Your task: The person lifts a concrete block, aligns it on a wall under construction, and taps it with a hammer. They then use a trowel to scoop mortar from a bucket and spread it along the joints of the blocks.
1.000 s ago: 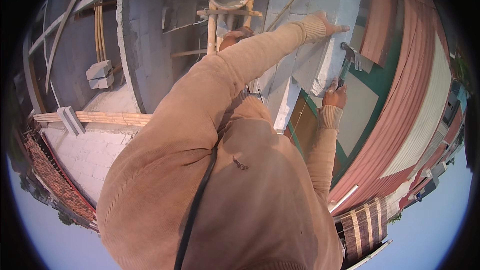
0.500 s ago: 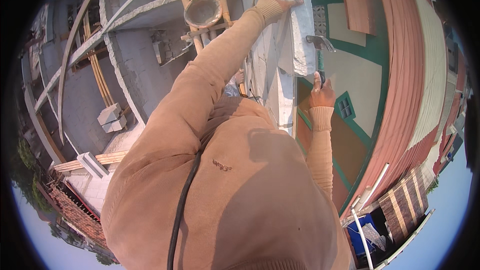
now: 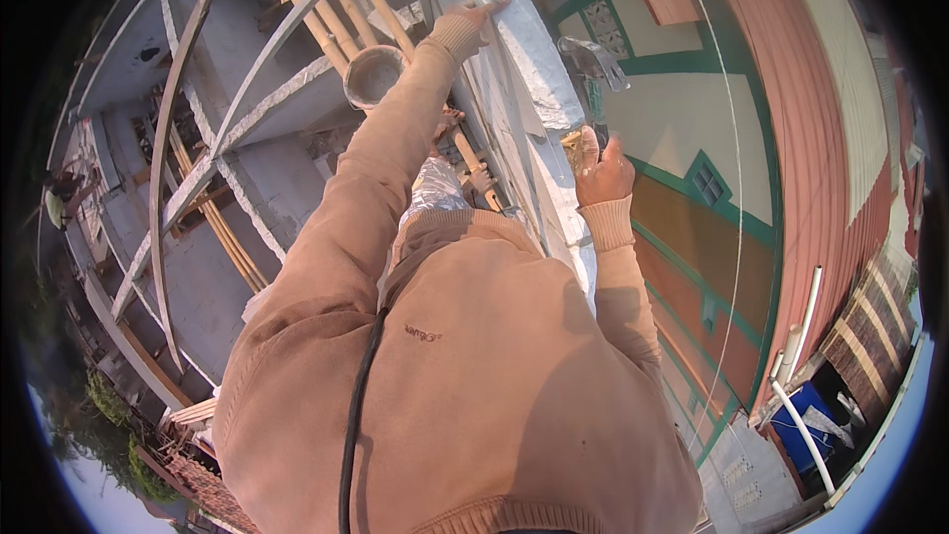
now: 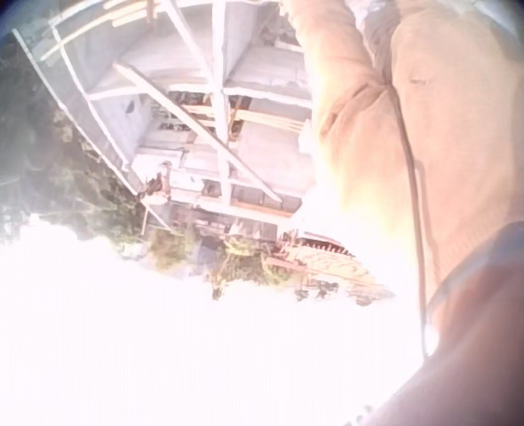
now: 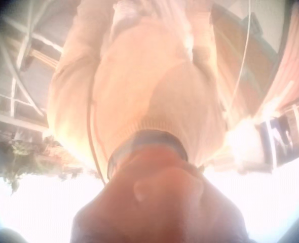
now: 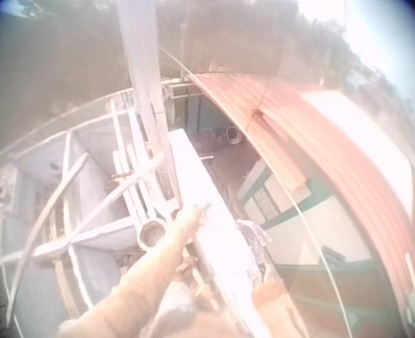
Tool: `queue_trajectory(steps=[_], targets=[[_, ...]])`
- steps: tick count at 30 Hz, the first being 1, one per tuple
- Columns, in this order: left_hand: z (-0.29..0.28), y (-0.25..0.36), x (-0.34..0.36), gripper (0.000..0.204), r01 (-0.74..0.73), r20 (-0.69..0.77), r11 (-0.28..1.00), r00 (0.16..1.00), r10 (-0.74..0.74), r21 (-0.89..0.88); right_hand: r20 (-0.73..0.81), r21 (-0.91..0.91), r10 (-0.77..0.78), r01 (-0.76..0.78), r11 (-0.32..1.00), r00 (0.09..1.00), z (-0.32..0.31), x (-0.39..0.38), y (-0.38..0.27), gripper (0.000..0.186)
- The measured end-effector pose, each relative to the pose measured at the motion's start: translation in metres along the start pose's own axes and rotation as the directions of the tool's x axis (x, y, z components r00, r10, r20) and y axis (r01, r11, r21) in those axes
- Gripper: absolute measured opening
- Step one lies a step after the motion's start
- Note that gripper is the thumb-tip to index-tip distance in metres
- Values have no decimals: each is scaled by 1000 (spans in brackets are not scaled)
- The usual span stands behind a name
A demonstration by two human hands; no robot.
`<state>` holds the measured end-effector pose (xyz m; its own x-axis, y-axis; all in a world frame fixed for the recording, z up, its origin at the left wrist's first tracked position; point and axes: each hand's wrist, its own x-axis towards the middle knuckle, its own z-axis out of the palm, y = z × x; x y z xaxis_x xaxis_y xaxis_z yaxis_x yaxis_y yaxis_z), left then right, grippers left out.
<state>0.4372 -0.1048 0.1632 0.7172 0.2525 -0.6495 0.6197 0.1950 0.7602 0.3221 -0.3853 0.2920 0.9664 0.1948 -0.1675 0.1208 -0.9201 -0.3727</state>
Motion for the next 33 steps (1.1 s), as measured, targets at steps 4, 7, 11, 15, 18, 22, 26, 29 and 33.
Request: queue_trajectory(steps=[4, 7, 11, 15, 18, 22, 26, 29, 33], targets=[[0, 2, 4, 89, -12, -8, 1000, 1000, 12, -29, -221, 164, -27, 65, 984, 975, 9, 5, -11, 50], [9, 6, 4, 89, -16, -2, 1000, 1000, 16, -6, 1, -76, 88, -87, 993, 996, 42, 25, 14, 51], [4, 17, -10, 91, 29, -43, 991, 999, -24, 130, 33, -77, 0, 2, 997, 999, 22, 45, -2, 51], [-14, -11, 11, 92, -127, 103, 987, 988, 117, 99, -227, 192, -16, 61, 979, 974, 5, 47, -33, 48], [-1, -1, 11, 95, 108, -16, 960, 993, -116, -258, -158, 48, -49, 57, 997, 986, 35, 57, -14, 47], [-15, -9, 26, 102, 137, 65, 948, 990, -124, -286, 214, -182, 48, -8, 983, 976, 17, 65, -39, 44], [-23, -3, 29, 104, 170, 43, 905, 985, -167, -390, -174, 130, -120, 143, 981, 977, -5, 73, -82, 43], [-32, -3, 42, 95, 192, 84, 830, 981, -175, -523, -296, 318, -90, 187, 929, 951, 12, 94, -90, 44], [-30, -12, 56, 84, 198, 143, 745, 980, -138, -637, 236, -278, 21, 47, 959, 971, 33, 123, -64, 41]])
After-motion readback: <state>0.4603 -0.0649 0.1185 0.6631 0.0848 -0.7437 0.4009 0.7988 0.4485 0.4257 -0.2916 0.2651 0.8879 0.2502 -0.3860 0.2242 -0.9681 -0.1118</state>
